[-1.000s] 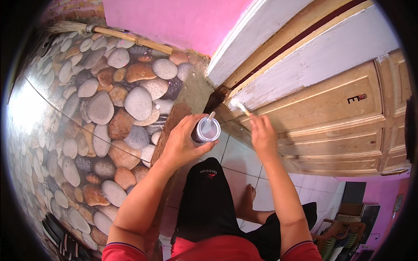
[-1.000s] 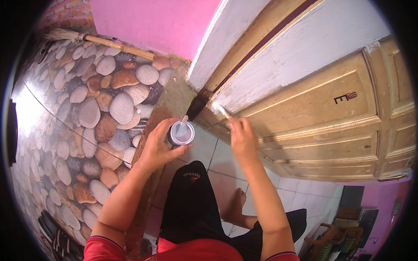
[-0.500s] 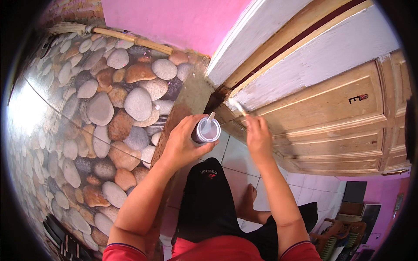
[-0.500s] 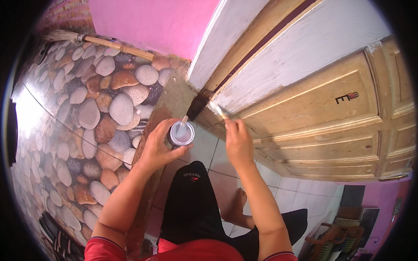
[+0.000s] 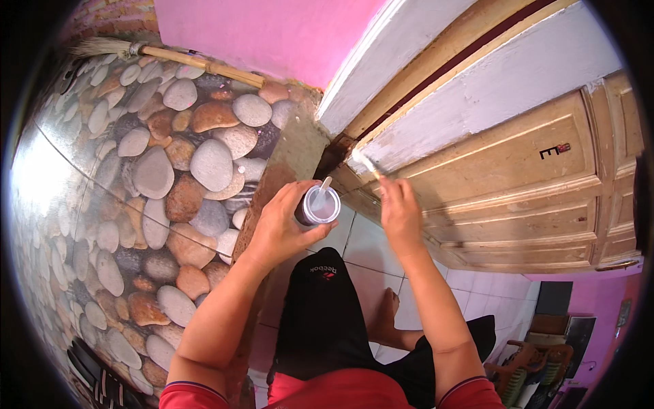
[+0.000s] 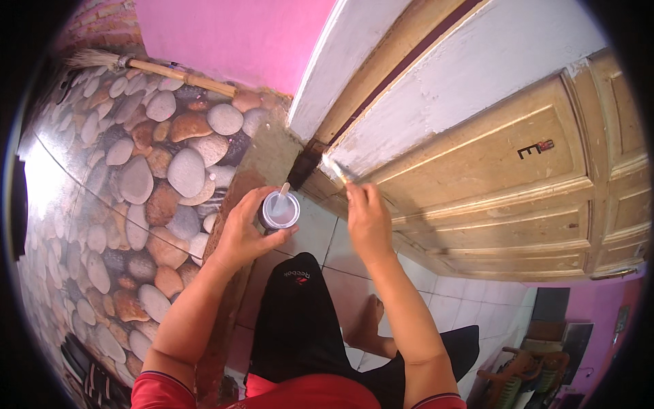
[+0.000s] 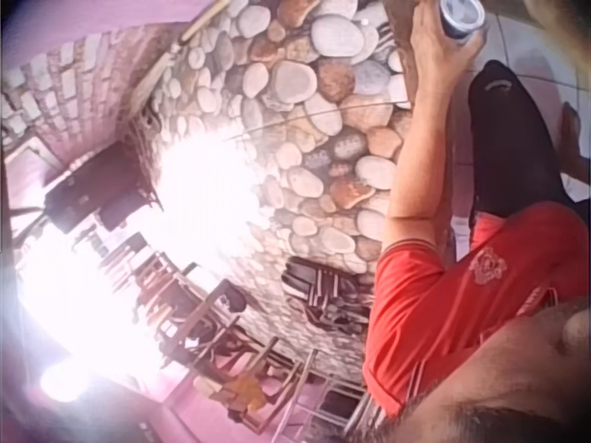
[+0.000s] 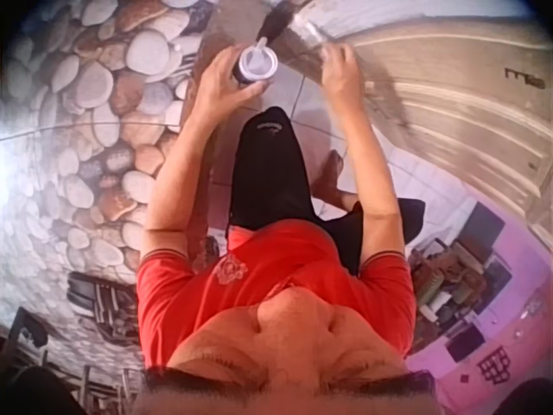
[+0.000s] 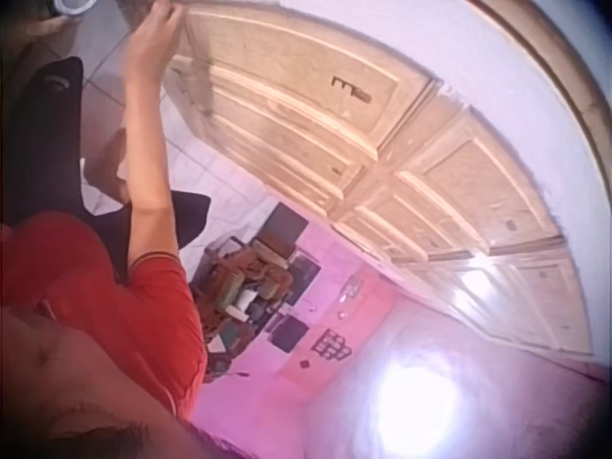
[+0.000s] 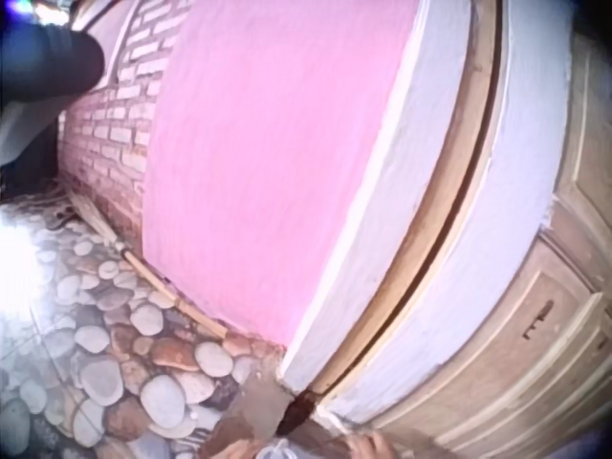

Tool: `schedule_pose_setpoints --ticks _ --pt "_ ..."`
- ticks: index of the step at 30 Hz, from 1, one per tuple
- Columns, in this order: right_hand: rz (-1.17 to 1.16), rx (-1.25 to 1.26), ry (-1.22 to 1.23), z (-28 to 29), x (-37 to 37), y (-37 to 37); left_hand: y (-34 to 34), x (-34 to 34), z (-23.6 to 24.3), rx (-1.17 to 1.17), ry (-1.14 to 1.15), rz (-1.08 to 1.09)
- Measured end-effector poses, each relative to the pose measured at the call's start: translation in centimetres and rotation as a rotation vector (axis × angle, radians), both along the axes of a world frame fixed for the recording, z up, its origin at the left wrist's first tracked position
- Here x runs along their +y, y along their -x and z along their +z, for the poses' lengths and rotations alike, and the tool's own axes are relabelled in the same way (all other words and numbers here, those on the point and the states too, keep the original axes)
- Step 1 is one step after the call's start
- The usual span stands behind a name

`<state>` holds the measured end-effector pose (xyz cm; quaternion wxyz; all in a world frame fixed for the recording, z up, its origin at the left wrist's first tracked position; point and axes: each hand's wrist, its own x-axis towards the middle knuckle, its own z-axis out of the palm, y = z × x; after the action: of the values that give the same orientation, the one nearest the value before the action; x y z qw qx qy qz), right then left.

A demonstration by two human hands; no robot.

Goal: The person paints a wooden door frame using a paintbrush and white paint from a small container held by hand.

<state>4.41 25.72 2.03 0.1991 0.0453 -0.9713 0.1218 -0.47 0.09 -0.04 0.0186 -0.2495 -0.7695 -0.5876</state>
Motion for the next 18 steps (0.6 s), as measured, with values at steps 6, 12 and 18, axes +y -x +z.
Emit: schedule_pose_setpoints --ticks 6,12,18 --pt "-0.031 0.171 0.045 3.9 -1.3 -1.1 -0.1 -0.5 -0.5 -0.034 0.021 0.007" --pt "0.006 -0.004 0.004 0.1 -0.4 -1.4 0.0 0.1 0.0 0.044 -0.008 0.013" --pt "-0.038 0.135 -0.068 5.1 0.5 -0.2 -0.2 -0.2 -0.3 0.034 0.004 0.023"
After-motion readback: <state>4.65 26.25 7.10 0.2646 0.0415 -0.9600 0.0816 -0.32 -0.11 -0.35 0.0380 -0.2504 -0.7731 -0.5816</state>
